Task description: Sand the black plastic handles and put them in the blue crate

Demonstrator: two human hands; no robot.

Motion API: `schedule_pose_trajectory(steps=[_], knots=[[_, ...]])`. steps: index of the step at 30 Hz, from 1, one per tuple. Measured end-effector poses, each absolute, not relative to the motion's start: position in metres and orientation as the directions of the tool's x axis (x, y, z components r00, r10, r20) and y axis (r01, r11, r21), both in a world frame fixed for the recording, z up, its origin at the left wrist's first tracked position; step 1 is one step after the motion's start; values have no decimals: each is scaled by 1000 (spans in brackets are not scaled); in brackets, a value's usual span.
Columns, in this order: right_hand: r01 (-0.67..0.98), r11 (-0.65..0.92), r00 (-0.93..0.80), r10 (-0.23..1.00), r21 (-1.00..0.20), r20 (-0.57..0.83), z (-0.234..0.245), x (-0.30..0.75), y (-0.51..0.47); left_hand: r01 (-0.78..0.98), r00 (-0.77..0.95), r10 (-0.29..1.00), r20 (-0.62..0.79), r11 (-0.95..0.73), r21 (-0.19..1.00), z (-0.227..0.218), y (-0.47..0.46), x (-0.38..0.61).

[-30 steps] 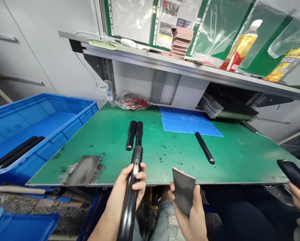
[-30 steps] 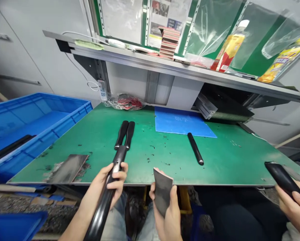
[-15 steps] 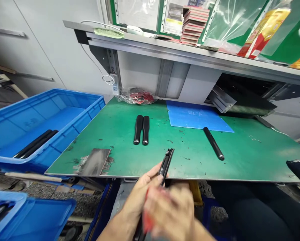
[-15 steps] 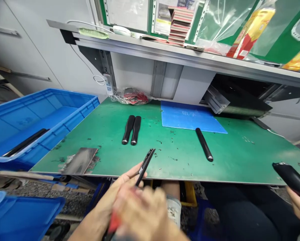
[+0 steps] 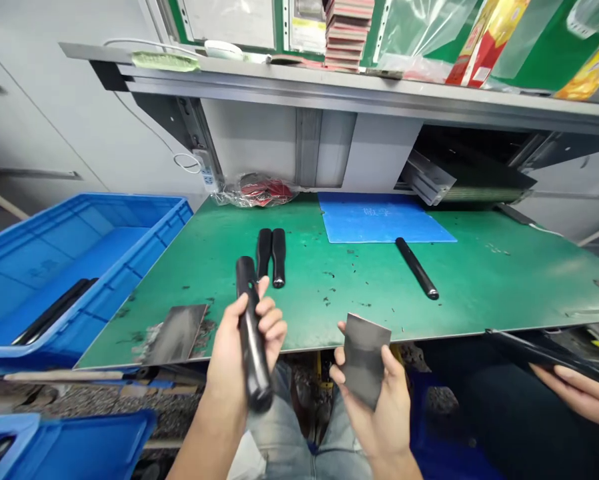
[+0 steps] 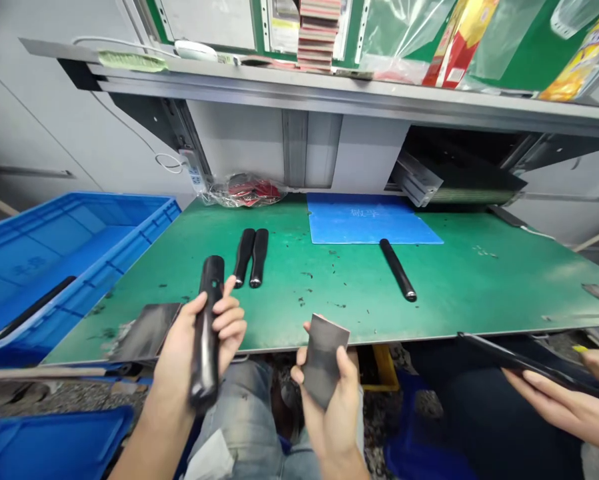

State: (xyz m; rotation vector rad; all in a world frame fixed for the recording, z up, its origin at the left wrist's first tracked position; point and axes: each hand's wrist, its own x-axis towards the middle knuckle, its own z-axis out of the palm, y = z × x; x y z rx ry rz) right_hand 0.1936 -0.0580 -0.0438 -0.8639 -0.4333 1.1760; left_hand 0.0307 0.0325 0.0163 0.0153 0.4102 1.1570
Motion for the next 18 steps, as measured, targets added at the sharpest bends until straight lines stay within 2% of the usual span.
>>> schedule_pose_trajectory(steps=[1, 2, 3, 4, 6, 8, 9, 15, 18], knots=[[-685, 142, 347, 926, -715, -148, -49, 182, -62, -896, 302, 881, -363, 392, 206, 19, 39, 36], [-674, 164, 371, 918, -720, -138, -55, 172, -65, -900, 291, 865, -409, 392, 190, 21, 44, 41], [-603, 188, 422, 900, -775, -110, -61, 164, -69, -899, 296, 846, -443, 403, 170, 22, 47, 47], [-471, 218, 496, 867, -855, -53, -67, 156, -74, -901, 302, 834, -461, 408, 148, 23, 48, 53], [-42, 257, 596, 782, -966, 182, -76, 147, -85, -915, 292, 830, -475, 387, 113, 25, 47, 62], [321, 271, 529, 743, -907, 410, -81, 146, -96, -919, 305, 822, -480, 386, 78, 27, 42, 69], [410, 279, 478, 745, -868, 465, -82, 147, -100, -915, 323, 817, -478, 399, 62, 28, 39, 71], [488, 324, 358, 772, -810, 525, -76, 164, -93, -905, 351, 823, -447, 420, 61, 38, 21, 68], [512, 358, 337, 752, -781, 566, -71, 177, -78, -874, 381, 831, -405, 467, 137, 44, 10, 53]])
